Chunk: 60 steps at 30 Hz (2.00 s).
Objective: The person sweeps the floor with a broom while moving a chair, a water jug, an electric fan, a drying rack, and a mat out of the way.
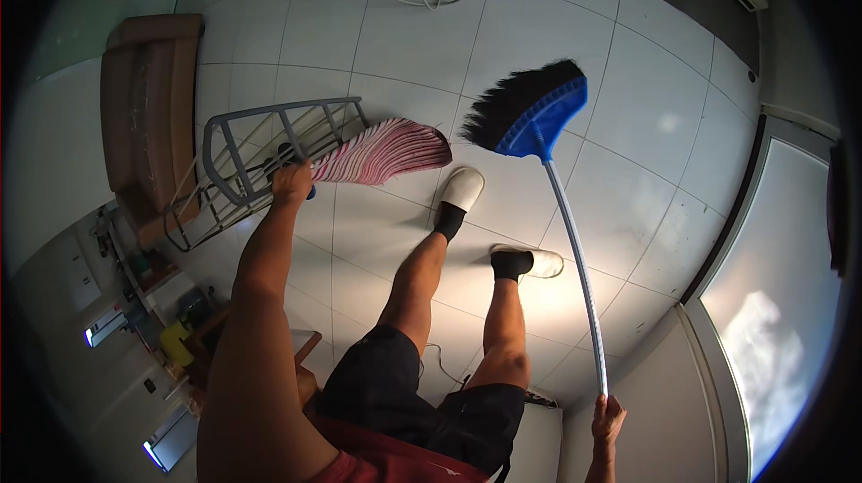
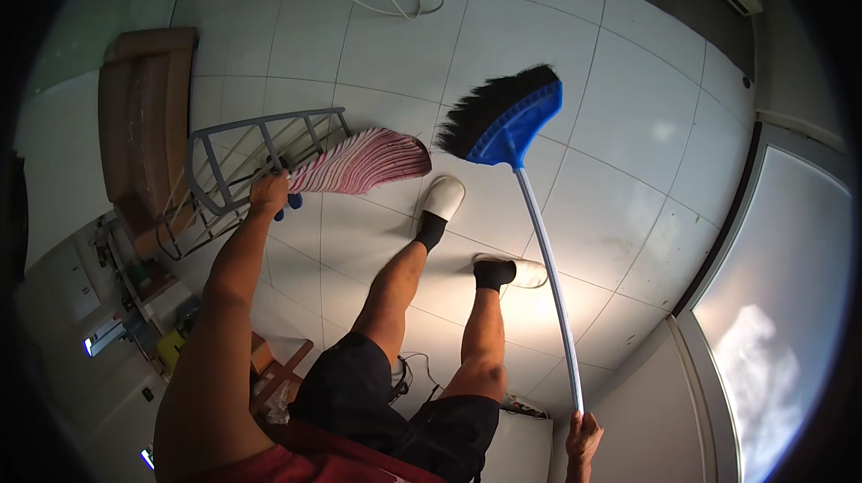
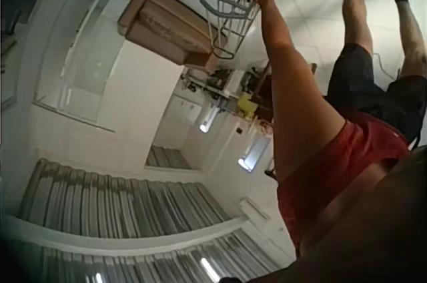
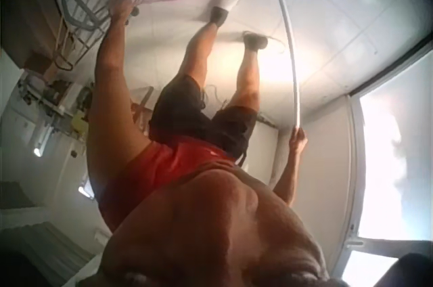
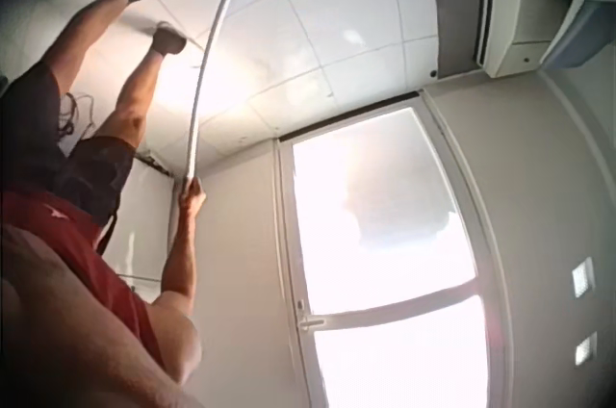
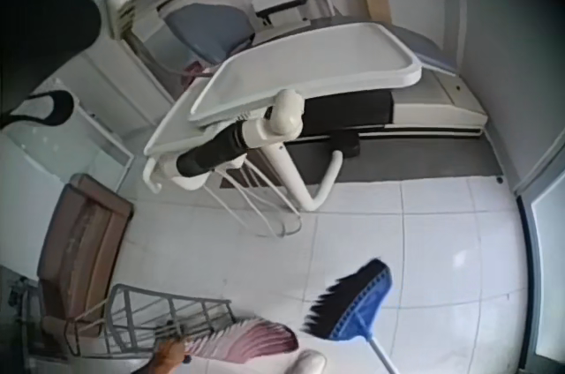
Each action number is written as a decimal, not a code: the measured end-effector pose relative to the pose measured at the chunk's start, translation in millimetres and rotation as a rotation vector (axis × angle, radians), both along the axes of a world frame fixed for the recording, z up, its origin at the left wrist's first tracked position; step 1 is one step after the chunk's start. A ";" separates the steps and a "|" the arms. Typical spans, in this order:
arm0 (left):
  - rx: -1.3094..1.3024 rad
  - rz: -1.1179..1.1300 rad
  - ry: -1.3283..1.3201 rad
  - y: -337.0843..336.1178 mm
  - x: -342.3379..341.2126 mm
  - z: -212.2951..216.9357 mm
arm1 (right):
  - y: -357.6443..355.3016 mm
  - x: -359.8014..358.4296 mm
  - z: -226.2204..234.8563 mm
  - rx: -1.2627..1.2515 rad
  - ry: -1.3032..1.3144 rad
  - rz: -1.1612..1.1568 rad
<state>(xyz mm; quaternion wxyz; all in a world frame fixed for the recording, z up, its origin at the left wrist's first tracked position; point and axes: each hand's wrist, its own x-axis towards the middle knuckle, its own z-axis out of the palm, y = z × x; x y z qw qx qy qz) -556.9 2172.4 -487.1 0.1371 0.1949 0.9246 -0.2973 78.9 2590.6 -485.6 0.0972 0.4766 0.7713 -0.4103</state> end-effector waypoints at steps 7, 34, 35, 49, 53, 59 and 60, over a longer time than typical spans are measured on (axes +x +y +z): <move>0.319 -0.152 0.183 70.6 160.7 8.2 | 170.8 4.2 -27.7 0.084 -0.050 0.321; 1.459 0.915 -0.472 604.2 924.3 109.4 | 456.5 554.5 -10.7 -0.105 0.081 0.140; 1.457 0.903 -0.486 577.1 900.3 116.1 | 437.5 542.5 31.5 -0.139 -0.112 0.105; 1.319 0.890 -0.382 413.7 532.2 110.6 | 316.8 76.6 -69.5 0.241 -0.031 0.310; 1.264 1.063 -0.287 401.7 445.8 118.9 | 353.8 108.0 -48.2 0.023 -0.227 0.027; 1.679 1.132 -0.284 411.6 333.2 129.7 | 346.9 214.7 60.4 0.237 -0.405 -0.066; 1.709 0.988 -0.257 409.1 311.7 138.7 | 347.1 222.2 78.5 0.259 -0.387 -0.076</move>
